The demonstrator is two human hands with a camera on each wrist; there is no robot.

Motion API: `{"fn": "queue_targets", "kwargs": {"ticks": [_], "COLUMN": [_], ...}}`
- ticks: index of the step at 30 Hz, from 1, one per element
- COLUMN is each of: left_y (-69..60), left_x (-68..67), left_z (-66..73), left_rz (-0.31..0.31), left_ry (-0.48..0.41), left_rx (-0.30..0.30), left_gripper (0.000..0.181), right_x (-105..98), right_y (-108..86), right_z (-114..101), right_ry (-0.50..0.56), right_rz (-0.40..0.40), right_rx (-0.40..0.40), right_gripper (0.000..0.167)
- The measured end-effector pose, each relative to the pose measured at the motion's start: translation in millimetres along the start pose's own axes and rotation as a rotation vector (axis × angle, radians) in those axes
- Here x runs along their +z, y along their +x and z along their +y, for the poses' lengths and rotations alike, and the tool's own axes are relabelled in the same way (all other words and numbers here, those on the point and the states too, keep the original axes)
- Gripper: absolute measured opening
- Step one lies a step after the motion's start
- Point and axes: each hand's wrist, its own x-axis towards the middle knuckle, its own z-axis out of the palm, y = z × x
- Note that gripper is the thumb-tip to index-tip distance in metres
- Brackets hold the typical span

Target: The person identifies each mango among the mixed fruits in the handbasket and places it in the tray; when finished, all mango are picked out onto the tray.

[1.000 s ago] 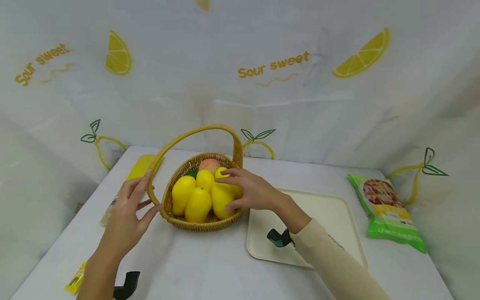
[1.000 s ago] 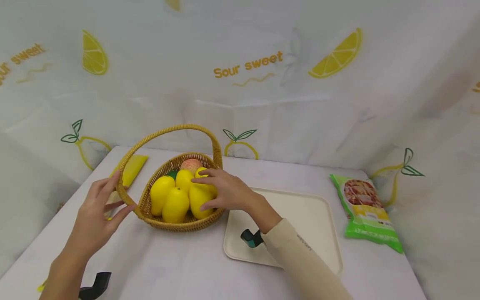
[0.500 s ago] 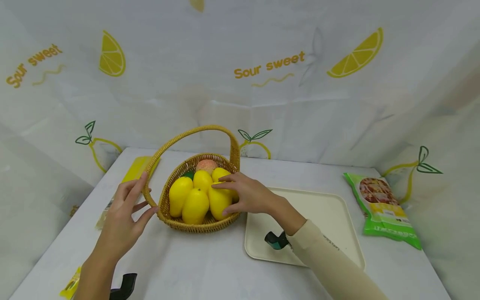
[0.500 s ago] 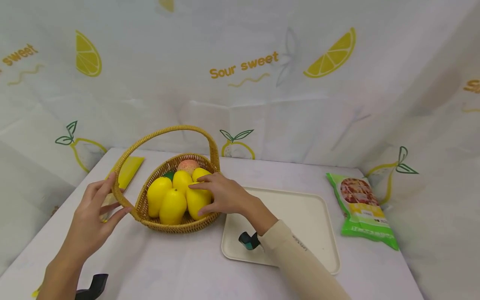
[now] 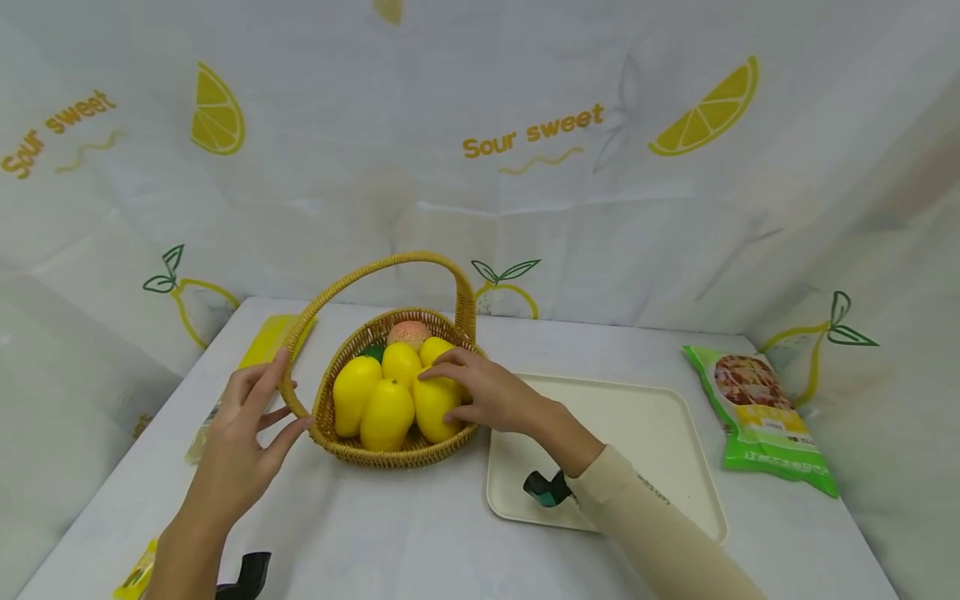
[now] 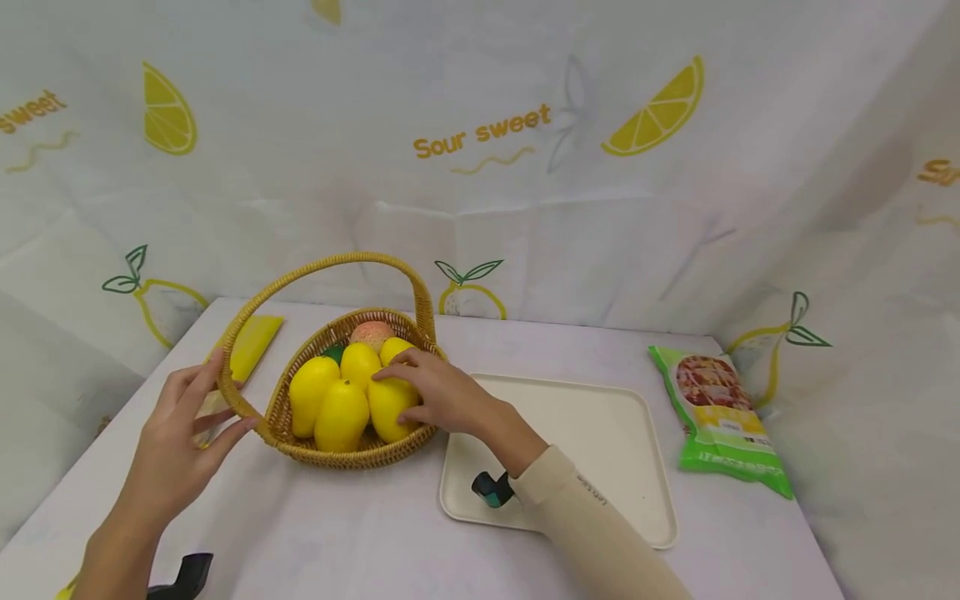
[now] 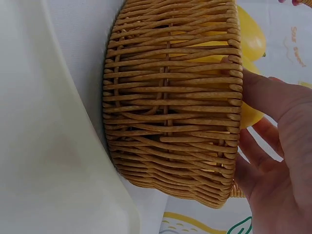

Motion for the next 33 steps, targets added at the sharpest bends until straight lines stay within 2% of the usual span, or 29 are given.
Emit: {"fn": "queue_targets", "kwargs": {"ticks": [9,15,26,33], "left_y": [-2.2,-2.9,-2.5,-3.2], "left_x": [1.8,0.4,2.2,0.2], "left_z": [-1.1,0.6,0.4,1.0], "left_rz": [0.014,-0.014,0.015,0.002], "left_ry": [0.001,0.009,-0.006,-0.009], "left_rx": [-0.005,-0.049,-0.016,-0.041], "left_gripper": [0.075,0.075,0.073,0.074], "right_x": [3.7,2.9,-7.8,-15.5], "right_y": [-1.1,-2.7,-7.0,-9.4], "right_z": [1.2,0.4,-0.5,-1.0], "right_ry": [0.076,0.062,0.051,0.074], "right_rz": [0.016,0.032,0.093,0.136], "right_rx": [-0.001,-0.024,-0.051,-0.072], "right_gripper": [0.055,0.054,0.056,0.056]}}
